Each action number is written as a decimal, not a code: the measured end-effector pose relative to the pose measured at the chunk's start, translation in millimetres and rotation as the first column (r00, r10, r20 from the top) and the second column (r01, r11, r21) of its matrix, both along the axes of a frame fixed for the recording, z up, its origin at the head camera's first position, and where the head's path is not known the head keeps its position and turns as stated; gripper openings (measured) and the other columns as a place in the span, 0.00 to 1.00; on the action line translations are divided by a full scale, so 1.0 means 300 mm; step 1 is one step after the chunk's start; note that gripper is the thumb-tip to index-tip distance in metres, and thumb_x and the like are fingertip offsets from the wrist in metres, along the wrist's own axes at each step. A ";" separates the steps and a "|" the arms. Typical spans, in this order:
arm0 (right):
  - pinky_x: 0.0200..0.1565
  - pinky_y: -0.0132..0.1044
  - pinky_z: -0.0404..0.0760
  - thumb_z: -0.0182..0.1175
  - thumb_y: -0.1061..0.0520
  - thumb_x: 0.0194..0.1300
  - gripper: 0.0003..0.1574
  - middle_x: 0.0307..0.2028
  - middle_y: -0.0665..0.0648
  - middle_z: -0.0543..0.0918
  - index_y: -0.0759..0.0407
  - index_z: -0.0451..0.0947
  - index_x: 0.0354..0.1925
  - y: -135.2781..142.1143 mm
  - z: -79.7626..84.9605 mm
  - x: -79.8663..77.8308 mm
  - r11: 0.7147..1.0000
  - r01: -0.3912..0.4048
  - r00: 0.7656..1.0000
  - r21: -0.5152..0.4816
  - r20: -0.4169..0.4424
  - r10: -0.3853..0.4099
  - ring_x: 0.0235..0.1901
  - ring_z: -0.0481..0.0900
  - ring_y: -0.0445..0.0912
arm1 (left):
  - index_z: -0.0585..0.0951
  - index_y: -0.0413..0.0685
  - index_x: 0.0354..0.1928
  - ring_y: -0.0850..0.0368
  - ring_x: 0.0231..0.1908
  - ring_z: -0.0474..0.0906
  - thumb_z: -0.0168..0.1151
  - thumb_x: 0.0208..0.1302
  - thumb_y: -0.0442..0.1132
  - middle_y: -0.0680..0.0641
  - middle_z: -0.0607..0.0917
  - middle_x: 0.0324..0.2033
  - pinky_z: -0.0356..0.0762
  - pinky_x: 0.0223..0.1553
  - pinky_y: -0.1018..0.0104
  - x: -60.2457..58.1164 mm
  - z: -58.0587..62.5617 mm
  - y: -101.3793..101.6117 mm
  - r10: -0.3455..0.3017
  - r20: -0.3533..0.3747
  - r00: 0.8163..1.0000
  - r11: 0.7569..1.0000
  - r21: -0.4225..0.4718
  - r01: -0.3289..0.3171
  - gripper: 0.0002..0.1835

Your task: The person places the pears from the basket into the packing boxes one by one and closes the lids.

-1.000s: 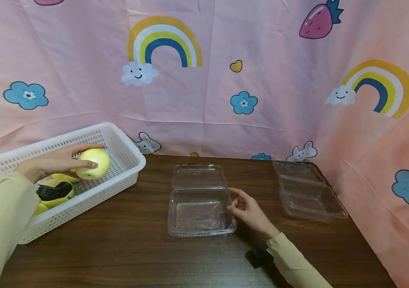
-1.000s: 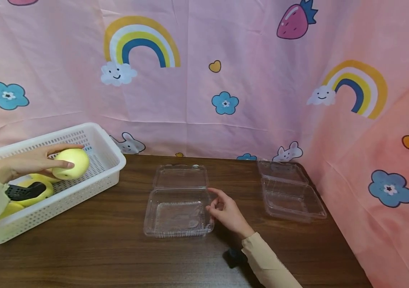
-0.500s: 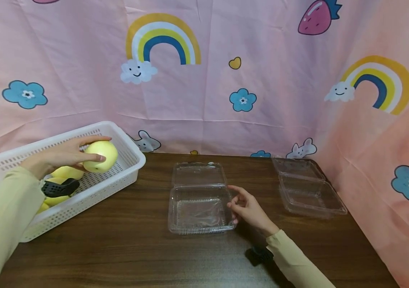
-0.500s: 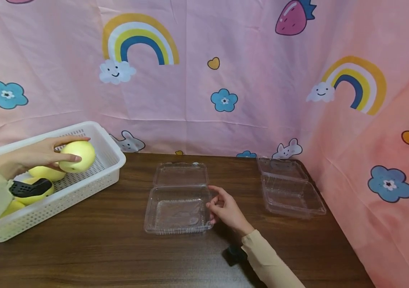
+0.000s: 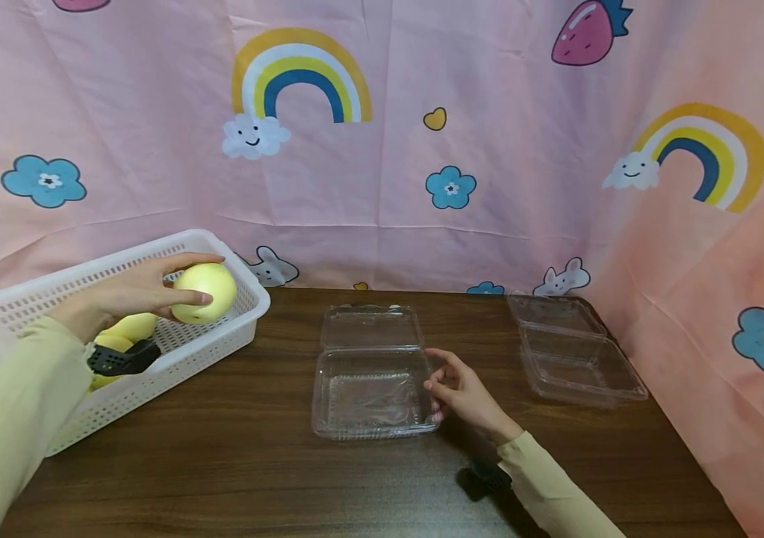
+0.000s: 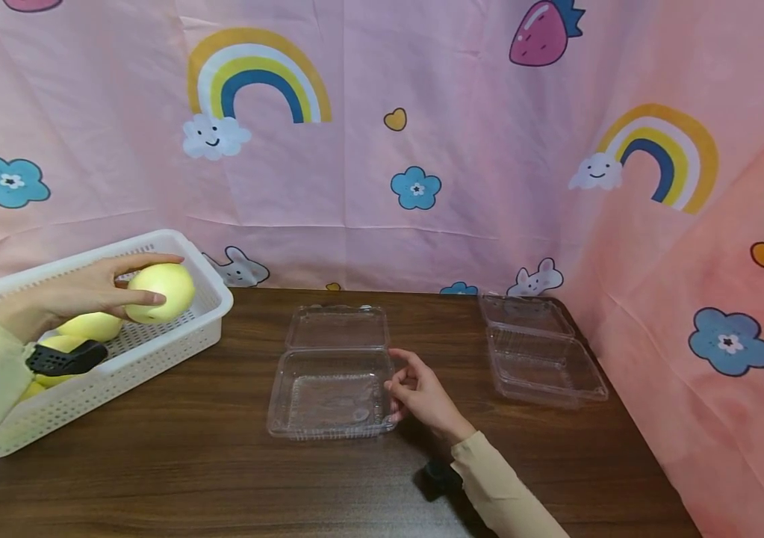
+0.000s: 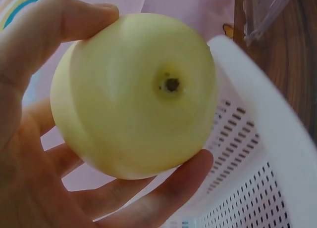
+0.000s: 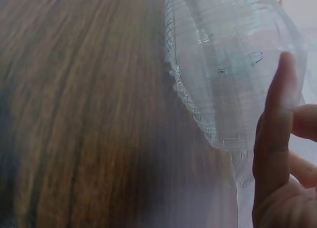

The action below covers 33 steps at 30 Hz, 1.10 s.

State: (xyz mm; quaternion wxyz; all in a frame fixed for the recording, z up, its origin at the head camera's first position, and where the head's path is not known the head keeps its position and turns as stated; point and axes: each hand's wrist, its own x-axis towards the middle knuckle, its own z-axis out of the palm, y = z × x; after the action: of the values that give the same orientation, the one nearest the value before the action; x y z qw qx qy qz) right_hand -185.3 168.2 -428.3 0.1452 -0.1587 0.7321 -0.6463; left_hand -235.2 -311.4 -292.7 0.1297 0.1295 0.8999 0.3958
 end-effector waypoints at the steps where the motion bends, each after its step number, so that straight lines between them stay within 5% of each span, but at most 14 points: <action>1: 0.23 0.40 0.82 0.54 0.70 0.68 0.36 0.32 0.62 0.72 0.65 0.54 0.70 -0.001 -0.001 0.001 1.000 -0.002 1.000 -0.006 0.001 0.002 0.22 0.74 0.45 | 0.60 0.48 0.72 0.46 0.42 0.74 0.67 0.62 0.44 0.36 0.60 0.62 0.80 0.32 0.58 0.003 0.002 0.007 -0.007 -0.009 1.000 1.000 0.002 0.007 0.39; 15: 0.23 0.40 0.81 0.54 0.72 0.67 0.38 0.38 0.62 0.68 0.66 0.54 0.71 -0.001 -0.008 0.004 0.999 -0.010 1.000 -0.042 0.005 0.010 0.25 0.73 0.45 | 0.64 0.51 0.70 0.42 0.45 0.73 0.69 0.60 0.44 0.38 0.65 0.61 0.80 0.34 0.55 0.039 0.014 0.113 -0.071 -0.012 0.997 0.995 0.076 0.072 0.38; 24: 0.23 0.38 0.81 0.54 0.72 0.66 0.38 0.37 0.62 0.68 0.66 0.54 0.70 -0.004 -0.009 0.006 0.998 -0.004 1.000 -0.057 0.023 0.006 0.25 0.74 0.44 | 0.65 0.49 0.70 0.39 0.48 0.72 0.69 0.60 0.39 0.38 0.63 0.64 0.82 0.34 0.54 0.046 -0.018 0.165 -0.099 -0.005 0.995 0.980 0.174 0.099 0.36; 33: 0.23 0.39 0.81 0.54 0.72 0.66 0.38 0.37 0.62 0.68 0.67 0.54 0.71 -0.002 -0.009 0.008 0.998 -0.010 1.000 -0.060 0.013 0.011 0.25 0.74 0.45 | 0.67 0.51 0.68 0.40 0.47 0.73 0.69 0.59 0.41 0.39 0.64 0.63 0.81 0.32 0.52 0.050 -0.050 0.215 -0.127 -0.022 0.992 0.978 0.165 0.129 0.35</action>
State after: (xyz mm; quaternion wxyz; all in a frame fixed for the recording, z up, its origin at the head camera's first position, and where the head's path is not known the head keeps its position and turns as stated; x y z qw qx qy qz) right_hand -182.9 167.6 -431.0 0.1485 -0.1624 0.7108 -0.6681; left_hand -220.4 -246.9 -307.7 0.1386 0.1998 0.8542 0.4595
